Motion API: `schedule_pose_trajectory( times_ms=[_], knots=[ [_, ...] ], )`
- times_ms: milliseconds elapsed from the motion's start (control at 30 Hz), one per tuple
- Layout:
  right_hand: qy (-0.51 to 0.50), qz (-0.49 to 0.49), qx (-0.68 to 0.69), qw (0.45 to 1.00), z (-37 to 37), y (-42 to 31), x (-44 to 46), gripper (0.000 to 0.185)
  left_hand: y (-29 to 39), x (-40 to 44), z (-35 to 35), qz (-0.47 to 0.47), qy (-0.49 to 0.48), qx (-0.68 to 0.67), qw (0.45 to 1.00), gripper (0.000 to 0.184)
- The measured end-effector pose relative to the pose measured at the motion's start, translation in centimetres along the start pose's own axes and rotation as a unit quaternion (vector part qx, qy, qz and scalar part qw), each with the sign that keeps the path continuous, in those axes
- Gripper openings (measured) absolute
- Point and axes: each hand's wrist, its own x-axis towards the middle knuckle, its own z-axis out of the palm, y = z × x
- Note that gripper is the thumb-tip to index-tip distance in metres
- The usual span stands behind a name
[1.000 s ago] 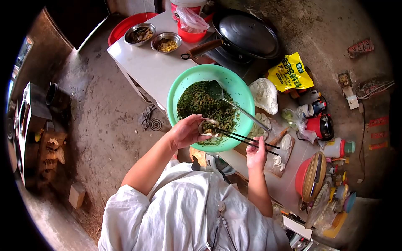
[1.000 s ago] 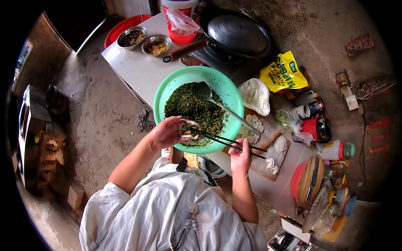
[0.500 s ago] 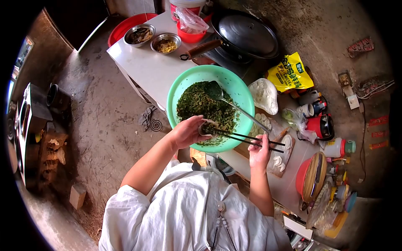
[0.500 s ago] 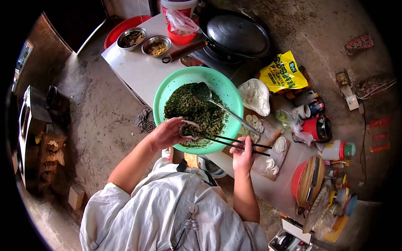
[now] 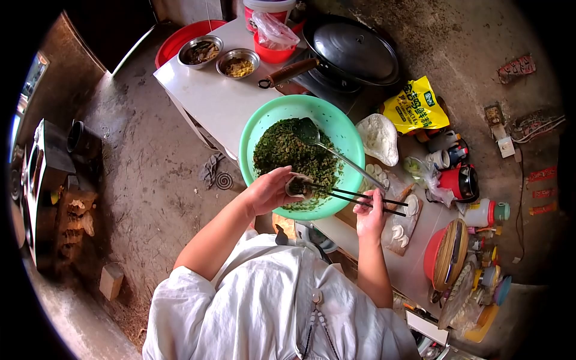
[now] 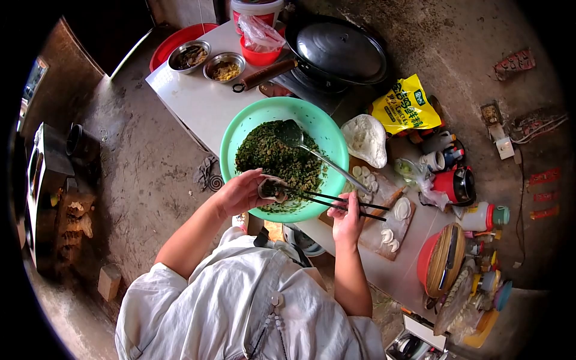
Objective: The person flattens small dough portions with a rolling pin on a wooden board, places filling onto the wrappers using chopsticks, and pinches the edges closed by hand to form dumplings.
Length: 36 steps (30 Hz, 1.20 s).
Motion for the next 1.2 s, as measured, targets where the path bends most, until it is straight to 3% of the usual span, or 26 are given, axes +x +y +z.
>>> schedule_pose_trajectory(
  times_ms=[233, 333, 533, 667, 733, 1200],
  knots=[
    [0.018, 0.021, 0.048, 0.998, 0.1, -0.2, 0.0, 0.029, 0.2, -0.1, 0.1, -0.006, -0.023, 0.001, 1.000, 0.045],
    [-0.003, 0.022, 0.001, 1.000, -0.2, 0.0, 0.1, 0.028, 0.1, -0.2, 0.5, -0.009, -0.023, 0.003, 1.000, 0.047],
    [0.052, 0.073, 0.090, 0.992, -1.5, 1.0, 0.8, 0.026, 0.5, -0.7, 0.9, -0.013, -0.015, -0.024, 1.000, 0.047],
    [-0.004, 0.083, 0.089, 0.993, -1.7, 1.8, 0.4, 0.025, 0.1, -0.4, 0.2, -0.015, -0.038, -0.047, 0.998, 0.047],
    [0.042, 0.111, 0.163, 0.979, -2.1, 1.8, 0.5, 0.026, 0.2, -0.6, 0.3, -0.016, -0.038, -0.048, 0.998, 0.046],
    [-0.012, 0.039, 0.081, 0.996, -0.8, 1.8, -0.7, 0.028, 0.4, -1.2, 0.6, -0.011, -0.013, -0.042, 0.999, 0.043]
  ],
)
